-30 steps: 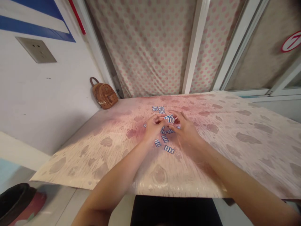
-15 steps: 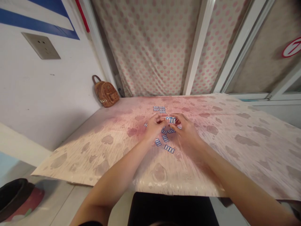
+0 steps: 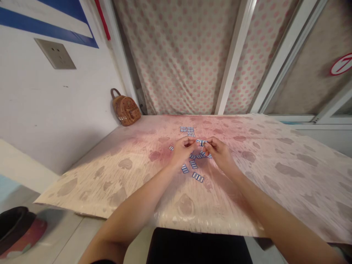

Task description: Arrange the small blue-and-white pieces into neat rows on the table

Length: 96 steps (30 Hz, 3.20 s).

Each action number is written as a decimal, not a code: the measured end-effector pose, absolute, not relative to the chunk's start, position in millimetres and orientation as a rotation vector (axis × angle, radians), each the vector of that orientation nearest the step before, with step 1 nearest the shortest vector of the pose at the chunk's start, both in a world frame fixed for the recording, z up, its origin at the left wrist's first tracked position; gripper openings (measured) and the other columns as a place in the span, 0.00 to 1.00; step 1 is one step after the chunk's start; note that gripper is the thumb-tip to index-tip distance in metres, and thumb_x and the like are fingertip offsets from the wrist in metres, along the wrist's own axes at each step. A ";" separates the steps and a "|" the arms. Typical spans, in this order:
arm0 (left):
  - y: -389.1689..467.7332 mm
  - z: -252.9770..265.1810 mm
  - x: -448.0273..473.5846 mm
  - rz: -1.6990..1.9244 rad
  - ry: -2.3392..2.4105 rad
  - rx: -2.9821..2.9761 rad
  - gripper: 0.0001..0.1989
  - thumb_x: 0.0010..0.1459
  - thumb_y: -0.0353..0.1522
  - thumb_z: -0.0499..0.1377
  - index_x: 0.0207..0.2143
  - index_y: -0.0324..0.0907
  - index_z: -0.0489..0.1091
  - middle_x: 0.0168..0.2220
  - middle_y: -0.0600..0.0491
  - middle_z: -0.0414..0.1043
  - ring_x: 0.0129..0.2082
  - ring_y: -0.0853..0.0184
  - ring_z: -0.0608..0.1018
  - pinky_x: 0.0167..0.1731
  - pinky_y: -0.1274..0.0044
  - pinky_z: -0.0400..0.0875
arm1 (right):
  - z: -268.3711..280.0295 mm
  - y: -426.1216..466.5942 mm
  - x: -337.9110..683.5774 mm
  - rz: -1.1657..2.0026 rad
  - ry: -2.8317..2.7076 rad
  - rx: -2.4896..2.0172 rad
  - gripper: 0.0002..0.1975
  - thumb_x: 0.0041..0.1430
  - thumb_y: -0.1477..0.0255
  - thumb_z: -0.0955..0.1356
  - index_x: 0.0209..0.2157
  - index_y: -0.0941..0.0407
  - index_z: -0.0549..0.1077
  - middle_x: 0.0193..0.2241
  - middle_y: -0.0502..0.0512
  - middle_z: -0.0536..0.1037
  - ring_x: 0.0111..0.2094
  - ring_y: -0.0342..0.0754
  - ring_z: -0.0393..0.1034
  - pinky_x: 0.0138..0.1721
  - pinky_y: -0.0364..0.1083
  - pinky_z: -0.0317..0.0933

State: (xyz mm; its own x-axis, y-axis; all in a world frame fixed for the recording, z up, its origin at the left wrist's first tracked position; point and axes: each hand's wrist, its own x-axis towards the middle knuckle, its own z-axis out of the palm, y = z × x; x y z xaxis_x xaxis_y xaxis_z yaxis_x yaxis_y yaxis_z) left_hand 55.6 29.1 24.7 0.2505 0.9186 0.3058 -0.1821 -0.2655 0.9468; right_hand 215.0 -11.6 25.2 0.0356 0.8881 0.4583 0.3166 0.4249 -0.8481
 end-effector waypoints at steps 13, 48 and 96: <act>29.0 27.4 51.3 1.194 0.712 1.405 0.11 0.56 0.36 0.64 0.38 0.38 0.79 0.38 0.46 0.80 0.37 0.63 0.80 0.42 0.72 0.73 | 26.7 -10.0 217.5 0.690 -1.460 -1.076 0.09 0.61 0.65 0.66 0.31 0.55 0.70 0.24 0.49 0.73 0.23 0.42 0.66 0.28 0.45 0.60; 53.4 21.5 33.1 1.484 0.958 1.434 0.08 0.51 0.35 0.63 0.28 0.40 0.77 0.30 0.51 0.79 0.31 0.67 0.78 0.35 0.76 0.71 | -14.3 23.5 269.1 0.214 -1.910 -1.733 0.05 0.50 0.75 0.70 0.32 0.57 0.74 0.33 0.57 0.77 0.32 0.46 0.70 0.34 0.43 0.59; 30.1 17.2 51.1 1.279 0.903 1.684 0.08 0.55 0.34 0.62 0.31 0.40 0.79 0.31 0.50 0.80 0.31 0.64 0.79 0.32 0.76 0.71 | 35.0 -18.2 212.8 0.352 -1.655 -1.292 0.02 0.58 0.70 0.65 0.31 0.52 0.67 0.27 0.51 0.75 0.29 0.47 0.68 0.33 0.46 0.60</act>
